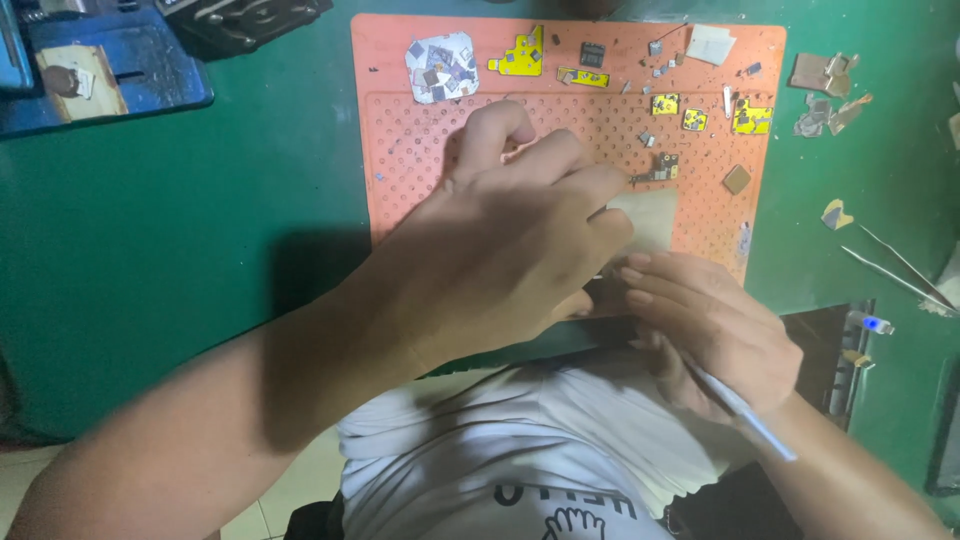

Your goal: The person uses tweezers to remove a small component from a circuit board, then uses a pen-like tool to scrape and clean the surface of the board. They briefly inspect the board under a microscope before continuing to scrape the surface with the tool.

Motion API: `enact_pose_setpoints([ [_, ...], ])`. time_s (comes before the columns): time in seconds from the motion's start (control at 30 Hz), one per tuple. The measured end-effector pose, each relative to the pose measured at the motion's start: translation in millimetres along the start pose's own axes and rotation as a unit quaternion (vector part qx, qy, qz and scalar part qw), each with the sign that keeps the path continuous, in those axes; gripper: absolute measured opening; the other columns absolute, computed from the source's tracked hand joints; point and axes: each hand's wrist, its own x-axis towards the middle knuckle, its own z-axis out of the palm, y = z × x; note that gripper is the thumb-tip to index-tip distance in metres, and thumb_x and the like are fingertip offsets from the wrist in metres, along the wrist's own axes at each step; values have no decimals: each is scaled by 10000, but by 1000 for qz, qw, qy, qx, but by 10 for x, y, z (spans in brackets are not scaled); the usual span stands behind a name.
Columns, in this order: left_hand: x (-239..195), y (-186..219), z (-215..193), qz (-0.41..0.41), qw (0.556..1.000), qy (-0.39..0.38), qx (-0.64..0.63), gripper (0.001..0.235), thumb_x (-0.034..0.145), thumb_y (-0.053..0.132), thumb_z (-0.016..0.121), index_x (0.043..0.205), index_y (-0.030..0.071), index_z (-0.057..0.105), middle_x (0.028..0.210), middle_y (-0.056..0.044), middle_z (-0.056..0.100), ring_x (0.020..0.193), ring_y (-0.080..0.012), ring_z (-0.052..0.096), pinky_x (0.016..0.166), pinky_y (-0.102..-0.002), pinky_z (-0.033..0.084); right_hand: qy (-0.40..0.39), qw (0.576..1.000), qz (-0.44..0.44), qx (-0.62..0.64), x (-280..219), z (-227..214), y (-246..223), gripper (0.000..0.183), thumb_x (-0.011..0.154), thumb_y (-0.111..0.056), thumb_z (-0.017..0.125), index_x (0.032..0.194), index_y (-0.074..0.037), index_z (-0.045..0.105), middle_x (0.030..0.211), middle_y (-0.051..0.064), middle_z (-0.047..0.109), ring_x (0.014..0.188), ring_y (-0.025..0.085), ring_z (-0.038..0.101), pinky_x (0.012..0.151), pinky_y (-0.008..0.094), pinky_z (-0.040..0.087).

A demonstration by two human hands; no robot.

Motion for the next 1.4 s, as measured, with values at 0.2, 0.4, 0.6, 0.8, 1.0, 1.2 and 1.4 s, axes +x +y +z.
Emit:
enact_pose_setpoints([
  [0.2, -18, 35, -106, -5, 974, 7, 226, 637, 551, 766, 602, 839, 217, 457, 828, 41, 395, 651, -139, 441, 601, -322, 343, 98, 987, 125, 12, -75, -10, -41, 215, 861, -75, 377, 859, 106, 493, 866, 272, 561, 861, 410, 606, 812, 442, 522],
  [0.4, -13, -59, -157, 45, 998, 35, -4, 110, 763, 175, 561, 655, 178, 539, 912, 21, 465, 913, -148, 463, 801, -444, 347, 48, 994, 94, 33, -127, -43, 25, 197, 831, -47, 405, 936, 106, 472, 913, 291, 556, 871, 421, 599, 818, 449, 514],
  [0.6, 19, -92, -117, 71, 995, 53, 41, 271, 796, 35, 496, 573, 189, 487, 784, 50, 431, 860, -130, 497, 809, -425, 375, -11, 995, 97, 20, -83, -70, -3, 230, 829, -97, 409, 959, 65, 507, 980, 228, 576, 969, 360, 585, 877, 412, 485],
  [0.8, 29, -82, -53, 77, 994, 56, 55, 214, 813, 69, 530, 638, 192, 513, 773, 43, 433, 883, -124, 505, 822, -444, 385, 18, 998, 61, 12, 83, -103, -88, 196, 811, -76, 440, 886, 80, 531, 923, 246, 577, 903, 383, 610, 804, 419, 521],
  [1.0, 22, -68, 11, 72, 995, 57, 35, 187, 825, 78, 548, 655, 155, 535, 685, 29, 434, 851, -140, 479, 829, -472, 369, 21, 999, 45, -20, 78, -69, -47, 169, 792, -45, 476, 846, 92, 558, 886, 237, 596, 849, 365, 624, 770, 411, 516],
  [1.2, 14, -55, 34, 60, 996, 64, 17, 220, 819, -5, 545, 648, 131, 519, 678, 22, 432, 858, -143, 495, 845, -490, 360, 21, 998, 65, 8, 37, -73, -14, 166, 788, -27, 465, 872, 92, 544, 908, 243, 589, 883, 376, 615, 804, 407, 507],
  [1.4, 14, -53, 32, 58, 996, 63, 9, 233, 822, -4, 542, 640, 134, 496, 672, 29, 408, 850, -150, 509, 855, -486, 355, 30, 997, 66, 13, 40, -79, 3, 169, 802, -44, 450, 876, 83, 534, 891, 233, 594, 870, 367, 615, 787, 392, 513],
])
